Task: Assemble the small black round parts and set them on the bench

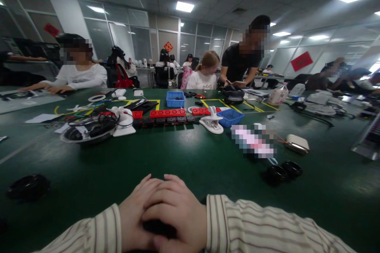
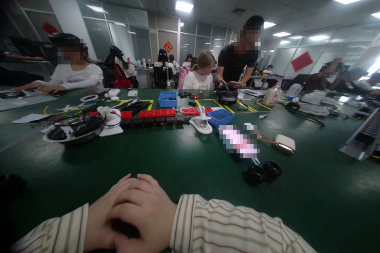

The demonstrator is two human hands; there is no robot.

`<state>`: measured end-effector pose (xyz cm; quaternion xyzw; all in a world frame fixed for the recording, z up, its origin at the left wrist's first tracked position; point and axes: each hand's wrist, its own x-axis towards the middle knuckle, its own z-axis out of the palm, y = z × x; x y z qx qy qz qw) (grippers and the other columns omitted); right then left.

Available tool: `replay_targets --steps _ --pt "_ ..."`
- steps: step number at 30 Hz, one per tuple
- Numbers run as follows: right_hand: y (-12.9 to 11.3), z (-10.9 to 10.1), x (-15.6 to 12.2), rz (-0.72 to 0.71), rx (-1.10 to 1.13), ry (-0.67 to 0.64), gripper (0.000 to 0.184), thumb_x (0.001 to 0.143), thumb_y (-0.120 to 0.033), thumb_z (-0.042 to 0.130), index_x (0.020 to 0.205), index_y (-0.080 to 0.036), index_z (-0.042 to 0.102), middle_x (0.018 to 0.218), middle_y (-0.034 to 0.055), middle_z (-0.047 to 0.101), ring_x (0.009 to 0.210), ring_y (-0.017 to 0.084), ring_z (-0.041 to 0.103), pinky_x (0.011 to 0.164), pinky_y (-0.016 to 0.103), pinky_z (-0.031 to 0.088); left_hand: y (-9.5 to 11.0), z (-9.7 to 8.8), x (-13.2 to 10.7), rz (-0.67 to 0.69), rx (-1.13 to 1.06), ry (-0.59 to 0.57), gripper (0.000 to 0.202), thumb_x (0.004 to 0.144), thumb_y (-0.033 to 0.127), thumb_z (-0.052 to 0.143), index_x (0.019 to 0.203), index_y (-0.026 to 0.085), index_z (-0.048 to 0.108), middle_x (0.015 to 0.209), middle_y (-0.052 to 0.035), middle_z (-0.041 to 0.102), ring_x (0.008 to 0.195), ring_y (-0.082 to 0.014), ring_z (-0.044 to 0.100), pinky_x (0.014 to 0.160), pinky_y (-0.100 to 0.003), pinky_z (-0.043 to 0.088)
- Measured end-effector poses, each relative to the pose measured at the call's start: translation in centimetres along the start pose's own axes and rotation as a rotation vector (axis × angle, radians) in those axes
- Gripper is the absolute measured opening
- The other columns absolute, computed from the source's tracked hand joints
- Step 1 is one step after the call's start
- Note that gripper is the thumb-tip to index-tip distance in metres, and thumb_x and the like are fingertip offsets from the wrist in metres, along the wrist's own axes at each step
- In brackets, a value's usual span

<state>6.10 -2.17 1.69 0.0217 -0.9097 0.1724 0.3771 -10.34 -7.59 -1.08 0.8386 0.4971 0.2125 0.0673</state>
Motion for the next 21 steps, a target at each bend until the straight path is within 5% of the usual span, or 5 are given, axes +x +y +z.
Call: replay_targets --steps 5,9,14,18,21 --pt "0.0 0.2 0.0 0.274 -0.074 0.041 0.051 0.073 -0.063 0.042 0.09 -0.016 0.053 0.088 0.006 0.055 0.084 0.018 0.047 0.08 0.034 0.036 0.2 0.1 0.0 -0.072 -0.016 0.023 0.067 0.055 0.052 0.063 0.113 0.023 0.047 0.108 -0.0079 0.056 0.104 -0.0276 0.049 0.101 -0.054 0.026" --pt "0.0 0.2 0.0 0.302 -0.135 -0.042 0.033 0.069 -0.048 0.056 0.084 -0.018 0.054 0.083 0.0026 0.054 0.081 0.016 0.046 0.077 0.032 0.035 0.2 -0.2 0.3 -0.111 -0.058 -0.008 0.046 0.055 0.035 0.062 0.098 0.022 0.054 0.097 -0.0045 0.057 0.096 -0.025 0.051 0.1 -0.052 0.027" --pt "0.1 -0.2 0.2 0.061 -0.045 -0.21 0.012 0.064 -0.022 0.054 0.075 -0.019 0.053 0.086 -0.0021 0.059 0.09 0.014 0.047 0.091 0.033 0.03 -0.5 -0.5 0.9 -0.053 -0.128 -0.078 0.038 0.052 0.035 0.065 0.087 0.021 0.058 0.095 -0.0027 0.055 0.094 -0.0232 0.05 0.1 -0.045 0.029" --pt "0.3 -0.1 -0.1 -0.138 0.0 -0.392 0.008 0.07 -0.029 0.055 0.071 -0.022 0.052 0.073 -0.0048 0.06 0.096 0.013 0.049 0.104 0.035 0.016 -0.9 -0.7 1.1 -0.019 -0.157 -0.117 0.037 0.057 0.037 0.062 0.09 0.021 0.058 0.093 -0.0024 0.056 0.09 -0.0214 0.051 0.098 -0.044 0.031" --pt "0.3 0.0 -0.4 -0.168 0.014 -0.334 0.011 0.073 -0.033 0.053 0.075 -0.022 0.051 0.073 -0.0053 0.06 0.098 0.012 0.049 0.106 0.034 0.014 -0.7 -0.6 0.8 -0.014 -0.126 -0.096 0.044 0.057 0.035 0.061 0.098 0.022 0.056 0.097 -0.003 0.057 0.094 -0.0225 0.051 0.099 -0.045 0.031"
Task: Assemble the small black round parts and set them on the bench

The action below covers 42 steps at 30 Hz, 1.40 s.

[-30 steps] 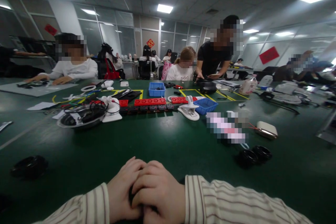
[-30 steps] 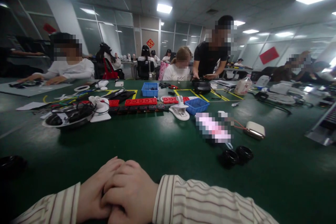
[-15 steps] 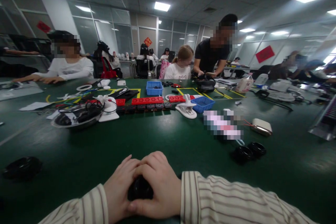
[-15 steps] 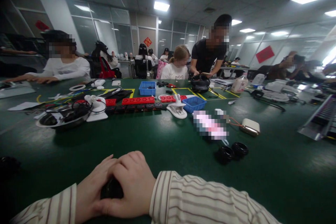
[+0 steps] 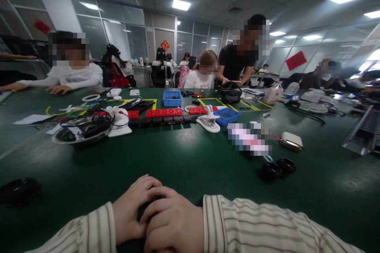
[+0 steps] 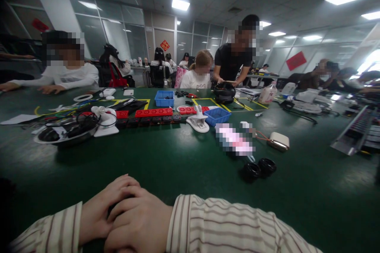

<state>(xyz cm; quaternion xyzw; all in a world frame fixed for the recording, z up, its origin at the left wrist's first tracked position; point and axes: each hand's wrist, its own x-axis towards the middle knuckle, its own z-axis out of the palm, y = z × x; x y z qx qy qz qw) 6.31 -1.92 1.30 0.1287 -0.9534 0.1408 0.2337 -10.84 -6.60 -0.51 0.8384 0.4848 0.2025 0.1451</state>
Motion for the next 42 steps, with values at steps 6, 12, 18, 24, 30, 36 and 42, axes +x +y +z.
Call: replay_targets --steps 6,12,18,24,30,36,42 --pt "-0.3 0.0 0.3 0.367 -0.068 0.312 0.039 0.07 -0.049 0.052 0.093 -0.018 0.05 0.093 0.0026 0.057 0.091 0.016 0.047 0.093 0.036 0.03 0.9 1.0 -0.7 -0.07 0.133 0.158 0.073 0.047 0.053 0.066 0.11 0.021 0.048 0.107 -0.0079 0.055 0.103 -0.0294 0.049 0.101 -0.055 0.025" --pt "-0.1 0.1 0.5 0.543 -0.128 0.235 0.035 0.065 -0.049 0.059 0.079 -0.018 0.053 0.077 0.0007 0.054 0.077 0.015 0.046 0.076 0.032 0.034 1.7 0.6 -0.4 -0.141 0.132 0.129 0.047 0.049 0.034 0.062 0.093 0.021 0.054 0.094 -0.0045 0.057 0.093 -0.0263 0.053 0.098 -0.058 0.026" --pt "-0.1 -0.3 0.5 0.255 -0.033 0.158 0.014 0.062 -0.023 0.05 0.075 -0.02 0.053 0.081 -0.0034 0.062 0.087 0.014 0.048 0.089 0.032 0.031 0.7 0.0 0.0 -0.011 0.023 0.037 0.033 0.053 0.03 0.06 0.085 0.022 0.059 0.098 -0.0032 0.057 0.097 -0.0247 0.051 0.098 -0.044 0.035" --pt "-0.3 -0.4 0.4 0.134 -0.024 0.071 0.01 0.067 -0.026 0.048 0.075 -0.022 0.052 0.084 -0.0059 0.064 0.103 0.013 0.046 0.106 0.034 0.013 -0.5 0.7 -0.5 0.005 0.041 0.044 0.067 0.051 0.043 0.065 0.113 0.021 0.049 0.115 -0.007 0.053 0.108 -0.0291 0.047 0.102 -0.048 0.03" --pt "-0.4 0.0 0.4 0.419 -0.081 0.304 0.044 0.068 -0.05 0.054 0.097 -0.017 0.048 0.098 0.0051 0.055 0.094 0.017 0.046 0.09 0.036 0.031 0.9 1.2 -0.8 -0.047 0.147 0.174 0.076 0.049 0.053 0.064 0.115 0.022 0.044 0.115 -0.0087 0.053 0.108 -0.0306 0.047 0.101 -0.055 0.026" --pt "-0.3 0.1 0.4 0.523 -0.139 0.201 0.032 0.069 -0.047 0.057 0.082 -0.018 0.051 0.083 0.0018 0.053 0.081 0.016 0.045 0.078 0.032 0.034 1.7 0.7 -0.4 -0.135 0.135 0.133 0.041 0.053 0.037 0.061 0.092 0.023 0.057 0.095 -0.004 0.058 0.094 -0.0254 0.053 0.099 -0.054 0.028" --pt "-0.2 -0.2 0.5 0.293 -0.054 0.111 0.015 0.065 -0.023 0.05 0.08 -0.02 0.053 0.083 -0.0028 0.06 0.088 0.013 0.047 0.087 0.031 0.033 1.2 0.9 -0.3 -0.079 0.106 0.118 0.043 0.051 0.026 0.055 0.094 0.023 0.057 0.099 -0.0033 0.058 0.098 -0.0262 0.052 0.1 -0.049 0.03"
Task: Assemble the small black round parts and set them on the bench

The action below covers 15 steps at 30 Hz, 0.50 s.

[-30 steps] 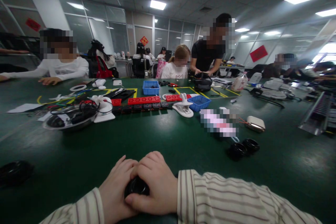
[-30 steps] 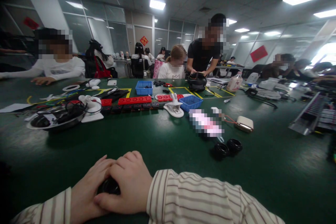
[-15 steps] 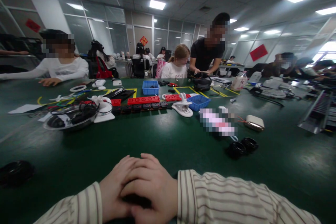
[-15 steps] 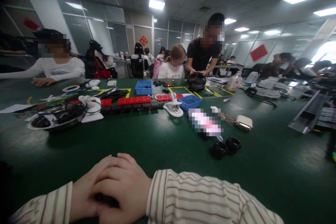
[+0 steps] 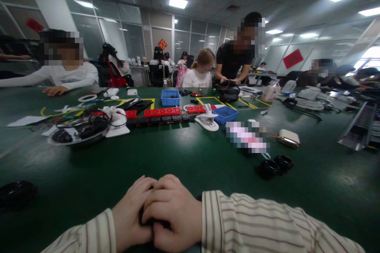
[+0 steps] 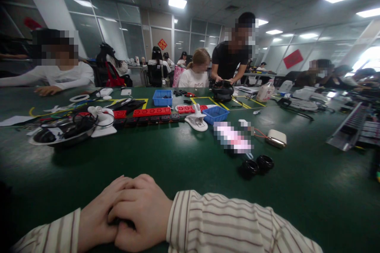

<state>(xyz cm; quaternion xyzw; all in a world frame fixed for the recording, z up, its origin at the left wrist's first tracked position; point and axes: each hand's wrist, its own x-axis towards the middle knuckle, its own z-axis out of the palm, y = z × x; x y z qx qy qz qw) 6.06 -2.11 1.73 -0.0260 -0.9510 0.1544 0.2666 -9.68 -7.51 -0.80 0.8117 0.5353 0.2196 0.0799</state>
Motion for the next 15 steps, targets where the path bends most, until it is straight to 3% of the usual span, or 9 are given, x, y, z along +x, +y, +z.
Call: replay_targets --steps 3,6,10,13,15 --pt "-0.1 -0.3 0.0 -0.116 0.033 -0.07 0.009 0.065 -0.023 0.05 0.074 -0.021 0.052 0.078 -0.0062 0.062 0.092 0.013 0.048 0.096 0.032 0.027 -0.5 0.3 -0.3 0.034 -0.005 0.014 0.059 0.051 0.033 0.059 0.108 0.023 0.05 0.11 -0.005 0.056 0.105 -0.0286 0.049 0.102 -0.047 0.029" --pt "-0.2 -0.5 0.0 -0.142 0.036 -0.07 0.011 0.067 -0.027 0.051 0.076 -0.022 0.052 0.081 -0.0063 0.063 0.096 0.013 0.048 0.102 0.033 0.02 -0.8 0.5 -0.5 0.073 -0.006 0.016 0.069 0.052 0.04 0.062 0.117 0.024 0.044 0.115 -0.0063 0.054 0.109 -0.0281 0.047 0.103 -0.047 0.028" --pt "-0.2 -0.3 -0.1 -0.028 0.026 0.102 0.037 0.067 -0.046 0.055 0.092 -0.02 0.051 0.098 0.0009 0.059 0.099 0.016 0.047 0.102 0.037 0.02 -0.3 0.4 -0.6 0.09 0.059 0.044 0.074 0.051 0.056 0.064 0.116 0.025 0.045 0.116 -0.0074 0.053 0.109 -0.0294 0.047 0.102 -0.053 0.026" --pt "-0.1 0.4 -0.1 0.123 -0.001 0.217 0.05 0.064 -0.059 0.055 0.09 -0.017 0.051 0.093 0.0045 0.056 0.089 0.017 0.048 0.087 0.035 0.033 0.2 0.0 -0.4 0.032 0.088 0.055 0.068 0.052 0.051 0.062 0.112 0.022 0.048 0.108 -0.0084 0.056 0.103 -0.0291 0.05 0.1 -0.056 0.025" --pt "0.0 0.7 -0.2 0.198 -0.047 0.201 0.046 0.064 -0.059 0.056 0.083 -0.018 0.051 0.085 0.0034 0.055 0.083 0.017 0.046 0.079 0.034 0.035 0.4 -0.3 -0.3 0.008 0.086 0.037 0.057 0.053 0.044 0.061 0.104 0.022 0.053 0.101 -0.0065 0.058 0.098 -0.0281 0.052 0.1 -0.056 0.026"
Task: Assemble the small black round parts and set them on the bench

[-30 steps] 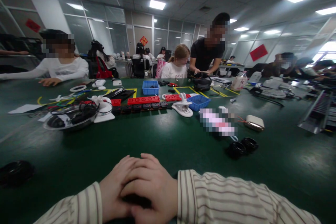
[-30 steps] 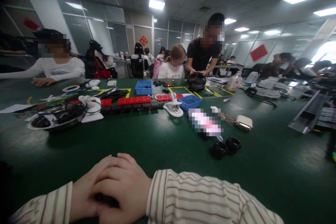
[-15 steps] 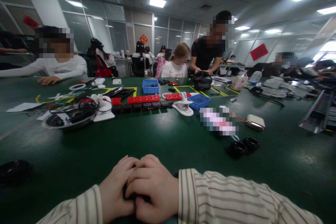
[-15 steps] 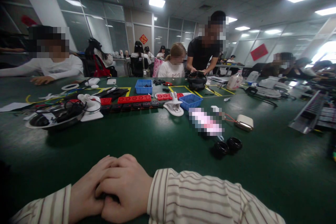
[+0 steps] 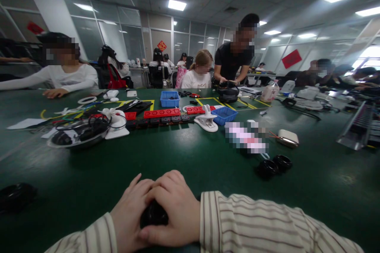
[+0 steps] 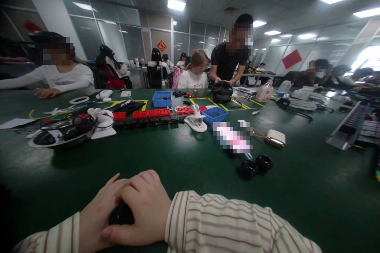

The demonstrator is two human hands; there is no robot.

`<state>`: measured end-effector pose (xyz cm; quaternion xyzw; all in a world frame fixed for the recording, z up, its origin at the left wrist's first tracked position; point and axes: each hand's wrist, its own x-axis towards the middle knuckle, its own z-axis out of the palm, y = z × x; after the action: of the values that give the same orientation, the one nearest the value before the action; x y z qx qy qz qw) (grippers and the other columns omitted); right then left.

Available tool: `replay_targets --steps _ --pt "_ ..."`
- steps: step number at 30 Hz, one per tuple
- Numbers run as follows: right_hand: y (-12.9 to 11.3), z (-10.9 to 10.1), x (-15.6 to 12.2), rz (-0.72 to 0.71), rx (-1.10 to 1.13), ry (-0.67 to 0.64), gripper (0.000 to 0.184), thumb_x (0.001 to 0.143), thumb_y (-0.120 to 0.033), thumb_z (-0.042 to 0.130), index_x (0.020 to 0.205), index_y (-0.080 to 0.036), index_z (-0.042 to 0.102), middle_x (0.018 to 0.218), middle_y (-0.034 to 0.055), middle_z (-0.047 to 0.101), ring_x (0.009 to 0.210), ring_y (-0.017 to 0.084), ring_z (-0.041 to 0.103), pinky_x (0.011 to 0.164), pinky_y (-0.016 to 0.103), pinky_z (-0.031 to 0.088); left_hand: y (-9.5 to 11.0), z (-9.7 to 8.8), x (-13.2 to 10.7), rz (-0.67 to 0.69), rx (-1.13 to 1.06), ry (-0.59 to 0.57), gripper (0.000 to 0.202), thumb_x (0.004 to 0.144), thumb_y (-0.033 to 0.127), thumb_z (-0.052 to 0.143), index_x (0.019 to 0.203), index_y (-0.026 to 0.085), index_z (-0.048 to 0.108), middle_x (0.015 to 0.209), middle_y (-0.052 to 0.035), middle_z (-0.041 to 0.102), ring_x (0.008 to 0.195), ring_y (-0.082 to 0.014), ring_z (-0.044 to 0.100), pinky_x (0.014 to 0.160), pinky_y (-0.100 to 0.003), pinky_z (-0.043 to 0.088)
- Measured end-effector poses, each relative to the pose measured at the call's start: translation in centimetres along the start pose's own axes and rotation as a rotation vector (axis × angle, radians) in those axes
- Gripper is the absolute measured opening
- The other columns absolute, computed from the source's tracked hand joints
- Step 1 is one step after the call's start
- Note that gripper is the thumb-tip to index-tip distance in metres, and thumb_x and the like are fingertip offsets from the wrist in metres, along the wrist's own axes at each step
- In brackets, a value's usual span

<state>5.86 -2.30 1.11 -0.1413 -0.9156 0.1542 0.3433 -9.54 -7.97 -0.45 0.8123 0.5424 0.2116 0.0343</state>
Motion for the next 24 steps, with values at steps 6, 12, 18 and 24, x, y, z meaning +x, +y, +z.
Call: replay_targets --steps 6,12,18,24 --pt "0.0 -0.3 0.1 -0.066 -0.015 -0.106 0.022 0.067 -0.036 0.056 0.079 -0.018 0.053 0.08 0.0004 0.055 0.081 0.015 0.045 0.077 0.032 0.034 0.1 -0.5 0.4 0.004 -0.064 -0.058 0.038 0.051 0.031 0.058 0.089 0.022 0.059 0.094 -0.0044 0.058 0.093 -0.0262 0.053 0.098 -0.052 0.032" --pt "0.0 -0.9 0.3 -0.312 0.099 -0.279 0.004 0.066 -0.023 0.05 0.067 -0.02 0.052 0.078 -0.0049 0.061 0.09 0.015 0.045 0.093 0.034 0.025 -1.0 -0.3 0.7 0.077 -0.141 -0.116 0.036 0.052 0.041 0.066 0.083 0.023 0.062 0.098 -0.0023 0.059 0.098 -0.0261 0.05 0.1 -0.044 0.032" --pt "0.2 -1.0 0.1 -0.42 0.119 -0.295 0.008 0.07 -0.029 0.052 0.073 -0.022 0.053 0.078 -0.0065 0.062 0.095 0.015 0.045 0.101 0.035 0.016 -1.9 -0.1 0.4 0.137 -0.109 -0.121 0.056 0.056 0.046 0.064 0.107 0.024 0.055 0.113 -0.0041 0.055 0.103 -0.0254 0.05 0.1 -0.043 0.032" --pt "0.1 0.0 0.1 -0.149 0.086 0.046 0.045 0.063 -0.054 0.057 0.087 -0.017 0.051 0.088 0.0023 0.057 0.085 0.014 0.047 0.082 0.031 0.034 -0.7 0.5 -0.2 0.078 -0.017 -0.008 0.075 0.051 0.059 0.062 0.114 0.022 0.048 0.111 -0.0085 0.055 0.102 -0.0281 0.05 0.101 -0.052 0.027"
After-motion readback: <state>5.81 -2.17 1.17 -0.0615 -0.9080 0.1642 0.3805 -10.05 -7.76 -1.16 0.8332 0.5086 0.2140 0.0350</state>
